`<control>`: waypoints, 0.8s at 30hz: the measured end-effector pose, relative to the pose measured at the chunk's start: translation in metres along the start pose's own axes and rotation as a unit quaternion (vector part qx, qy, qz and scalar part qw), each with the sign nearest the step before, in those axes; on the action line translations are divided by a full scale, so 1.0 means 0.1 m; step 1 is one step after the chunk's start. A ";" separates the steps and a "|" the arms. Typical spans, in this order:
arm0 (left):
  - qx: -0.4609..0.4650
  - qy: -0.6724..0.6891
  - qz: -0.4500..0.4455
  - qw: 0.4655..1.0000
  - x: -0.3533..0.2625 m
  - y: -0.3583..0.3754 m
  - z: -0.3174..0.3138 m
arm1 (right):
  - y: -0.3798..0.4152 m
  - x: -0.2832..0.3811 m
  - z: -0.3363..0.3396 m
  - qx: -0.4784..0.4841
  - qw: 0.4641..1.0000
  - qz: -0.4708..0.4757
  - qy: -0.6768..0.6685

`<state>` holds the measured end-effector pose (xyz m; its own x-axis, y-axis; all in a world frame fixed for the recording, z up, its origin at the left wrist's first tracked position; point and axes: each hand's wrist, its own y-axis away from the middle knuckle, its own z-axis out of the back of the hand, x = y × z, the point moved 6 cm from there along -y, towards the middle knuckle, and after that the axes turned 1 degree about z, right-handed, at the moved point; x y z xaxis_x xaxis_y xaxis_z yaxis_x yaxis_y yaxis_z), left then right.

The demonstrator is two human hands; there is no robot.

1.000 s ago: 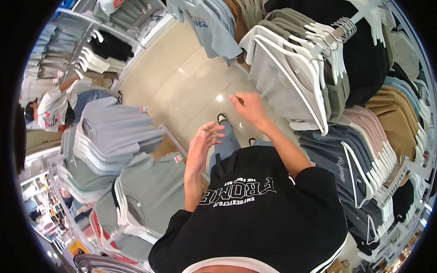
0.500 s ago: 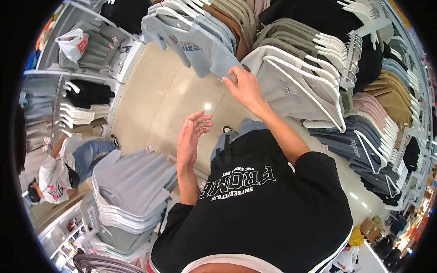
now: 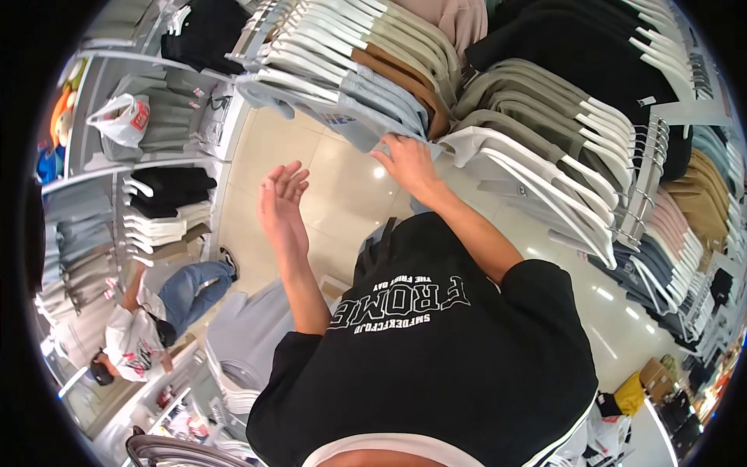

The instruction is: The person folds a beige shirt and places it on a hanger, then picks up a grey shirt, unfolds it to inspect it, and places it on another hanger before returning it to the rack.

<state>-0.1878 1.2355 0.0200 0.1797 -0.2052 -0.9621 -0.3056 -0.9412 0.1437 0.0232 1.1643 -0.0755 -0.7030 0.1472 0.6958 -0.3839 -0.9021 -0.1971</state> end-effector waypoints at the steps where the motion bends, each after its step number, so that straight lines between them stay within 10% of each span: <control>1: 0.009 -0.017 -0.007 1.000 -0.02 -0.14 -0.02 | -0.01 -0.02 -0.04 -0.020 1.000 0.020 0.002; 16: 0.205 -0.109 0.050 0.971 0.47 -1.34 -0.44 | 0.17 0.10 0.13 -0.311 0.936 -0.165 -0.011; 24: 0.338 -0.090 0.059 0.935 0.44 -1.44 -0.64 | 0.24 0.05 0.12 -0.238 0.944 -0.166 0.155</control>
<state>-0.0765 1.3448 -0.0281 -0.0337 -0.1917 -0.9809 -0.8451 -0.5185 0.1304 0.0172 1.1383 -0.0684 -0.6096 0.5686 0.5523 -0.7879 -0.5114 -0.3432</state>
